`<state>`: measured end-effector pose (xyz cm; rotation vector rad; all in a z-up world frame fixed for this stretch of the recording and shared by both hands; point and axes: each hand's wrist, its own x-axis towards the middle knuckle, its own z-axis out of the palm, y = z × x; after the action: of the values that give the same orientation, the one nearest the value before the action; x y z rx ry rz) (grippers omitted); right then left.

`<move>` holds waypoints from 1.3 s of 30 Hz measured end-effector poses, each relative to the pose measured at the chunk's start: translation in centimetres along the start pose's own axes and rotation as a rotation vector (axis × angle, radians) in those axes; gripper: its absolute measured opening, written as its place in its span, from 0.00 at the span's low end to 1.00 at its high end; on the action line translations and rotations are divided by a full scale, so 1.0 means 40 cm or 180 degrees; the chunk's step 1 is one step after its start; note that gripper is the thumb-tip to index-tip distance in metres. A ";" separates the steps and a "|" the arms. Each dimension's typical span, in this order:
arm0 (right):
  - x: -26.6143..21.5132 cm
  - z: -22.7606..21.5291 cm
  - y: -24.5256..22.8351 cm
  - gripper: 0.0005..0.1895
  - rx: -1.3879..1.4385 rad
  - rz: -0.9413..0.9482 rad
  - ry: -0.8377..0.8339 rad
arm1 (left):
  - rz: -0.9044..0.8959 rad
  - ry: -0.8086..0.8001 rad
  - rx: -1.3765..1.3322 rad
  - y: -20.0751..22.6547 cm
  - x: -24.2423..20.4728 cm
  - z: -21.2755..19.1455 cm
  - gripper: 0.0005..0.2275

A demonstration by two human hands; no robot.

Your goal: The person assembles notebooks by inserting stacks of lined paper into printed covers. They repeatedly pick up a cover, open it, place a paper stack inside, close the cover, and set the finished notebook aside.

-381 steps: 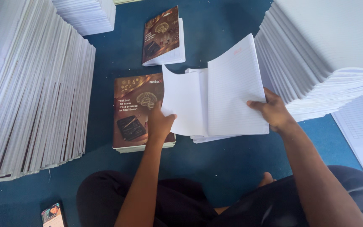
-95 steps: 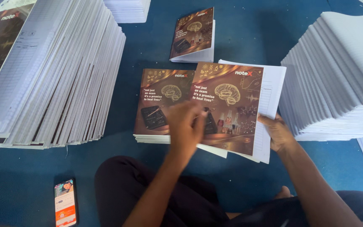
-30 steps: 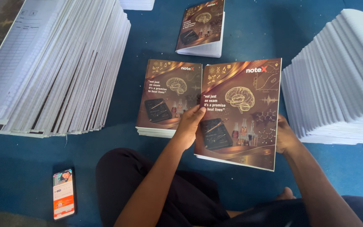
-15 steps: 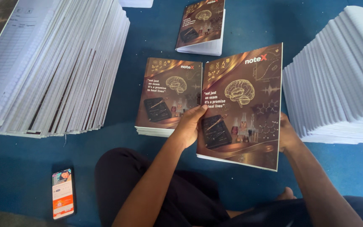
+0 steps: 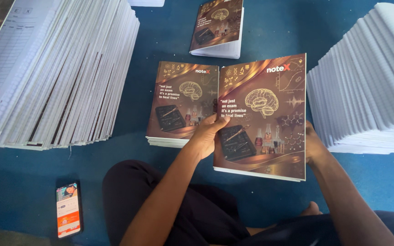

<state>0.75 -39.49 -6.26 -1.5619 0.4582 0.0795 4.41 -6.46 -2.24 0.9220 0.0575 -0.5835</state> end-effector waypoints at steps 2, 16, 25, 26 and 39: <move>-0.002 0.004 0.000 0.36 0.0064 0.0031 0.0040 | 0.0057 -0.0011 0.0066 -0.005 0.004 -0.002 0.16; -0.025 0.052 -0.070 0.22 0.0201 -0.0579 -0.0404 | 0.0727 0.0123 0.0138 0.012 0.055 -0.007 0.10; -0.141 0.182 -0.235 0.33 0.1319 -0.0039 -0.0687 | 0.0948 0.0232 0.0432 0.108 0.093 -0.047 0.09; -0.146 0.187 -0.242 0.33 0.1216 0.0135 -0.0696 | 0.0996 0.0233 0.0443 0.118 0.096 -0.051 0.09; -0.093 0.247 -0.277 0.29 0.0416 -0.0277 -0.1029 | 0.1118 0.0196 0.0283 0.204 0.140 -0.099 0.14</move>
<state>3.32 -29.29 4.86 -1.4065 0.1379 0.2270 13.98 -2.21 -0.30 1.0089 -0.0751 -0.2330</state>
